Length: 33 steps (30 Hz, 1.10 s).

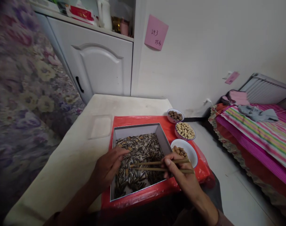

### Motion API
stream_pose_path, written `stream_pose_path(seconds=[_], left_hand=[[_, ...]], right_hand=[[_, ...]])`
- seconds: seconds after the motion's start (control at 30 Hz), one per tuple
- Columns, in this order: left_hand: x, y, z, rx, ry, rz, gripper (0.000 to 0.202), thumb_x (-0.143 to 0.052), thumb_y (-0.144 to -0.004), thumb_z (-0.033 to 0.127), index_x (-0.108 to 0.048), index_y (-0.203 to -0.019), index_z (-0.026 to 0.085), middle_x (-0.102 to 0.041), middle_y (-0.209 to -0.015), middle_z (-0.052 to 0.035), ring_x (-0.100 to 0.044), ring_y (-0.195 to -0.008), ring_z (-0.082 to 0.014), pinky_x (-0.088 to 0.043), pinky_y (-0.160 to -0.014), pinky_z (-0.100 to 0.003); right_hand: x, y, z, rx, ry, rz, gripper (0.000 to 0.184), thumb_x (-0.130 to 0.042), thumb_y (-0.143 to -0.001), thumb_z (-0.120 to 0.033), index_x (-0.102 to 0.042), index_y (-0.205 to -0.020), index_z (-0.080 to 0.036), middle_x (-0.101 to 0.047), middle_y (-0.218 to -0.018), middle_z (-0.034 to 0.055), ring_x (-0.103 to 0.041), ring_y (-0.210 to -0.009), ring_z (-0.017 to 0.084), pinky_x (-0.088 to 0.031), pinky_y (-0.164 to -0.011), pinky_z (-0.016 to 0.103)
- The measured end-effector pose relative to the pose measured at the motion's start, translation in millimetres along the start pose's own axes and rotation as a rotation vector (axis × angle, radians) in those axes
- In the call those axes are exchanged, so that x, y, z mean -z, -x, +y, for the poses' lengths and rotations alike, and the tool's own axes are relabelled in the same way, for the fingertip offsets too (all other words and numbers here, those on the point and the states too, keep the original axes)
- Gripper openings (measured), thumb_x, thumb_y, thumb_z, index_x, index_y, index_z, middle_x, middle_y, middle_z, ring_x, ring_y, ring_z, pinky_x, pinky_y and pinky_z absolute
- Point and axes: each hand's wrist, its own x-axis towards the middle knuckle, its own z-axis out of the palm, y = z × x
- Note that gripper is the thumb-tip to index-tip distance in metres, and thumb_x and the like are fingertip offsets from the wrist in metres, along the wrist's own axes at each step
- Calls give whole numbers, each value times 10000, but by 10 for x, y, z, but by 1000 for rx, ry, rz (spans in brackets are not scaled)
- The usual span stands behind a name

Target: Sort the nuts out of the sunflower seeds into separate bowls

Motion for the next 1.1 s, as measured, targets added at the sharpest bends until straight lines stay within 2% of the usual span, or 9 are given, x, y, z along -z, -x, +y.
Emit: stream_pose_path(seconds=[0.4, 0.77, 0.93, 1.1], left_hand=[[-7, 5, -9, 3, 9, 3, 329, -421, -907, 35, -572, -1153, 193, -663, -1025, -50, -629, -953, -141, -498, -834, -271], [-9, 16, -12, 22, 17, -3, 331, -428, -908, 39, -569, -1161, 200, -654, -1011, -41, -622, -935, -140, -490, -815, -257], [-10, 25, -8, 33, 11, 5, 337, -411, -923, 55, -554, -1186, 209, -649, -1001, -36, -622, -927, -140, -492, -817, -262], [-15, 59, -12, 119, 4, 33, 324, -412, -953, 117, -514, -1243, 219, -632, -1009, -40, -620, -914, -139, -502, -799, -260]], right_hand=[[-121, -18, 140, -66, 10, -24, 316, -583, -917, -489, -636, -825, -191, -610, -721, -2, -608, -554, 117, -495, -539, 224], [-91, -21, 150, -61, -17, 18, 329, -597, -912, -484, -635, -779, -186, -634, -715, 5, -621, -538, 116, -491, -525, 217], [77, -10, 163, -24, -57, 79, 304, -610, -902, -474, -654, -801, -191, -664, -733, 16, -615, -527, 134, -495, -529, 248], [525, 63, 143, 26, -144, 269, 240, -622, -905, -424, -670, -843, -197, -675, -707, 26, -597, -554, 147, -496, -589, 269]])
